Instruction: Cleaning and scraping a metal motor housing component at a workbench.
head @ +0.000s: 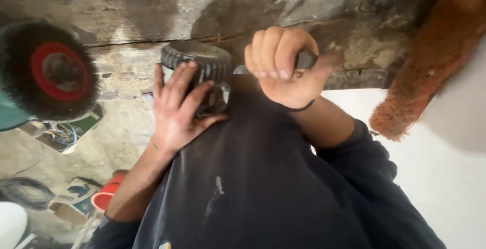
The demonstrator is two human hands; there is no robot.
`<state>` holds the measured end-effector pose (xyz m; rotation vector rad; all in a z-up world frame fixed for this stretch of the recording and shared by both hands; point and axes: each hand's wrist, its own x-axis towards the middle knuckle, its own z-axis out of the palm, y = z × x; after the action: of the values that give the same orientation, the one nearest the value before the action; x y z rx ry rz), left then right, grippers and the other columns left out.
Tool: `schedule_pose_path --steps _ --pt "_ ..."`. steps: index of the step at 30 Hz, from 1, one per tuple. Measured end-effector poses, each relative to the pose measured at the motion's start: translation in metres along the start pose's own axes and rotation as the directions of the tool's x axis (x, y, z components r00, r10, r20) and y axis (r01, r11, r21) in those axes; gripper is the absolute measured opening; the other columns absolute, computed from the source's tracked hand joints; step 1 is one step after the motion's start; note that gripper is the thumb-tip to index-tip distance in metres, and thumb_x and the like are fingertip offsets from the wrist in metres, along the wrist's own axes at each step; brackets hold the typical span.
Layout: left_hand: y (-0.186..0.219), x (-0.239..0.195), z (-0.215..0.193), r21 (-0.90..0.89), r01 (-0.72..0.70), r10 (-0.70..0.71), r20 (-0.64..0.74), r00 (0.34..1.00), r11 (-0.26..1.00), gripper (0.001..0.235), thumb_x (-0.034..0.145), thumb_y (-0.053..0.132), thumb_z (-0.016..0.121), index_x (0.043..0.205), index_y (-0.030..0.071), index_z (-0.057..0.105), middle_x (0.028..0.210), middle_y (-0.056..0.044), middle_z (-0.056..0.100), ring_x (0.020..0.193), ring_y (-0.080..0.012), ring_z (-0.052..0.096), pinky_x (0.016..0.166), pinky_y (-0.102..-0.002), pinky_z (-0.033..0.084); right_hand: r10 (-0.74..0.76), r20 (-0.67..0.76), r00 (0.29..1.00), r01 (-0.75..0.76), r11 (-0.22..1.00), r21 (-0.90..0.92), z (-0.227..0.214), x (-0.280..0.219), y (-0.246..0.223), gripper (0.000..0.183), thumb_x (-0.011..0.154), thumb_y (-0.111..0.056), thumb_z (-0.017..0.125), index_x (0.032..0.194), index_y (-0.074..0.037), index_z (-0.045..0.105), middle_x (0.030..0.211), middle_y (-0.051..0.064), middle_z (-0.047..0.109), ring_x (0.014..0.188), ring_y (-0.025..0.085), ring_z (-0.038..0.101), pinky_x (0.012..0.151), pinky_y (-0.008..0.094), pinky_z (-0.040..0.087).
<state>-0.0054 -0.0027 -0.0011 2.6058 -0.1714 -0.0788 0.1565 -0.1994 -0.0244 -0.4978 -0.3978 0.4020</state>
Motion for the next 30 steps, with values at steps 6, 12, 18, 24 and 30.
schedule_pose_path --steps 6,12,18,24,30 --pt "-0.012 -0.011 0.003 -0.130 0.101 -0.114 -0.093 0.989 0.986 0.082 0.072 0.058 0.091 0.128 0.004 0.066 0.150 -0.026 0.049 0.145 -0.0431 0.047 0.127 -0.067 0.025 0.038 0.085 0.996 -0.047 0.994 0.104 -0.001 0.003 0.008 0.052 0.103 -0.060 0.050 0.079 -0.014 0.045 0.066 0.000 0.051 0.054 0.012 0.044 0.048 0.032 0.039" --pt "-0.002 -0.011 0.007 -0.093 0.153 -0.162 -0.100 0.982 0.984 0.079 0.072 0.058 0.092 0.126 0.004 0.069 0.150 -0.025 0.051 0.145 -0.0422 0.049 0.128 -0.068 0.024 0.162 0.117 0.980 -0.175 0.979 0.107 0.005 0.030 0.010 0.057 0.103 -0.063 0.049 0.079 -0.012 0.045 0.062 0.000 0.046 0.051 0.012 0.035 0.046 0.031 0.030" --pt "-0.014 -0.015 0.007 -0.120 0.155 -0.167 -0.102 0.981 0.981 0.080 0.072 0.062 0.091 0.124 0.005 0.070 0.148 -0.024 0.051 0.145 -0.0418 0.048 0.127 -0.068 0.024 0.252 0.044 0.967 -0.254 0.965 0.058 0.007 0.022 0.027 0.063 0.102 -0.067 0.047 0.079 -0.009 0.043 0.063 0.000 0.042 0.047 0.010 0.033 0.045 0.030 0.028" --pt "-0.021 -0.019 0.014 -0.100 0.124 -0.135 -0.113 0.984 0.987 0.081 0.071 0.066 0.090 0.121 0.005 0.070 0.148 -0.023 0.051 0.143 -0.0418 0.049 0.127 -0.069 0.025 0.107 0.071 0.992 -0.109 0.994 0.026 0.006 0.017 0.039 0.062 0.100 -0.065 0.051 0.076 -0.007 0.047 0.063 0.000 0.045 0.046 0.010 0.040 0.045 0.030 0.032" --pt "-0.027 -0.022 0.011 -0.108 0.121 -0.133 -0.112 0.985 0.987 0.082 0.071 0.066 0.090 0.122 0.005 0.069 0.149 -0.023 0.050 0.145 -0.0425 0.048 0.128 -0.069 0.024 -0.083 0.313 0.946 0.115 0.990 -0.084 0.020 0.035 0.036 0.062 0.106 -0.058 0.044 0.069 -0.009 0.051 0.058 -0.002 0.051 0.046 0.011 0.050 0.044 0.028 0.042"
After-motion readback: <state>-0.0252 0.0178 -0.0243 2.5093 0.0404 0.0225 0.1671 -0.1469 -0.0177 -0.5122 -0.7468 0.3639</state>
